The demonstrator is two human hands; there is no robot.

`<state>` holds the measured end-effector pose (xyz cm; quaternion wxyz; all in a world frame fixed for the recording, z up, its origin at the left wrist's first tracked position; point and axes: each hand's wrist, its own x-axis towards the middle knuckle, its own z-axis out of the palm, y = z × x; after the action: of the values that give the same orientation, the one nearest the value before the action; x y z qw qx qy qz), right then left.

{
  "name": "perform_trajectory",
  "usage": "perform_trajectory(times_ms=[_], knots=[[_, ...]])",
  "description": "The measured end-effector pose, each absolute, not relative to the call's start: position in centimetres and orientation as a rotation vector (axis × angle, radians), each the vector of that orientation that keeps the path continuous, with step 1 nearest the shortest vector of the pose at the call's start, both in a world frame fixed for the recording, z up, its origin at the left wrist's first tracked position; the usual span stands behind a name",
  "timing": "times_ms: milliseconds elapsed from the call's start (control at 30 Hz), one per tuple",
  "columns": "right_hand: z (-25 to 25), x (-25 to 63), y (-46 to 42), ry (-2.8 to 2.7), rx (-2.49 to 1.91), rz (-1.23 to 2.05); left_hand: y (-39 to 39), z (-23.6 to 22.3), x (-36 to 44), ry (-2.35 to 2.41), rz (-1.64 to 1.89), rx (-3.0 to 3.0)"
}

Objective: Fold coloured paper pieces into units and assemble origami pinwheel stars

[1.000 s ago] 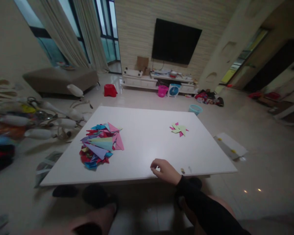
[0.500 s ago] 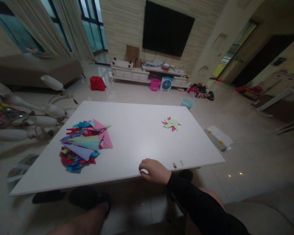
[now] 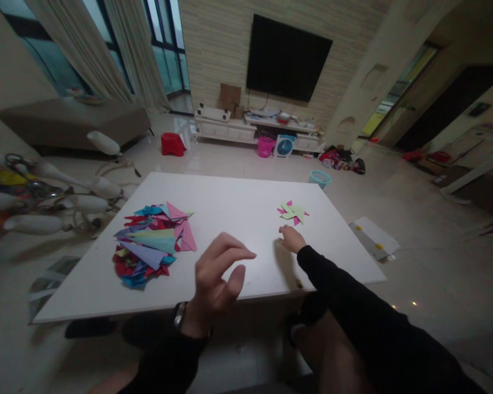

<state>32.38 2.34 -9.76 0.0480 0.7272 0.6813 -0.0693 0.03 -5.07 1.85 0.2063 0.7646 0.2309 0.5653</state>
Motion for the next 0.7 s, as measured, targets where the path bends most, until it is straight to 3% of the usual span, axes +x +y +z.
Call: perform_trajectory(times_ms=[200,467,700], knots=[[-12.1,39.4,8.8,1.851,2.337,-0.022,-2.4,-3.6,1.7,0.895,0.947,2.347],[-14.8,41.4,16.2,1.88,2.177,0.003,-1.7,-4.7,3.7,0.93,0.766,2.338],[-15.0,41.0,16.9,1.862,2.175,0.12,-1.5,-4.8,3.9,0.92,0.684,2.442]])
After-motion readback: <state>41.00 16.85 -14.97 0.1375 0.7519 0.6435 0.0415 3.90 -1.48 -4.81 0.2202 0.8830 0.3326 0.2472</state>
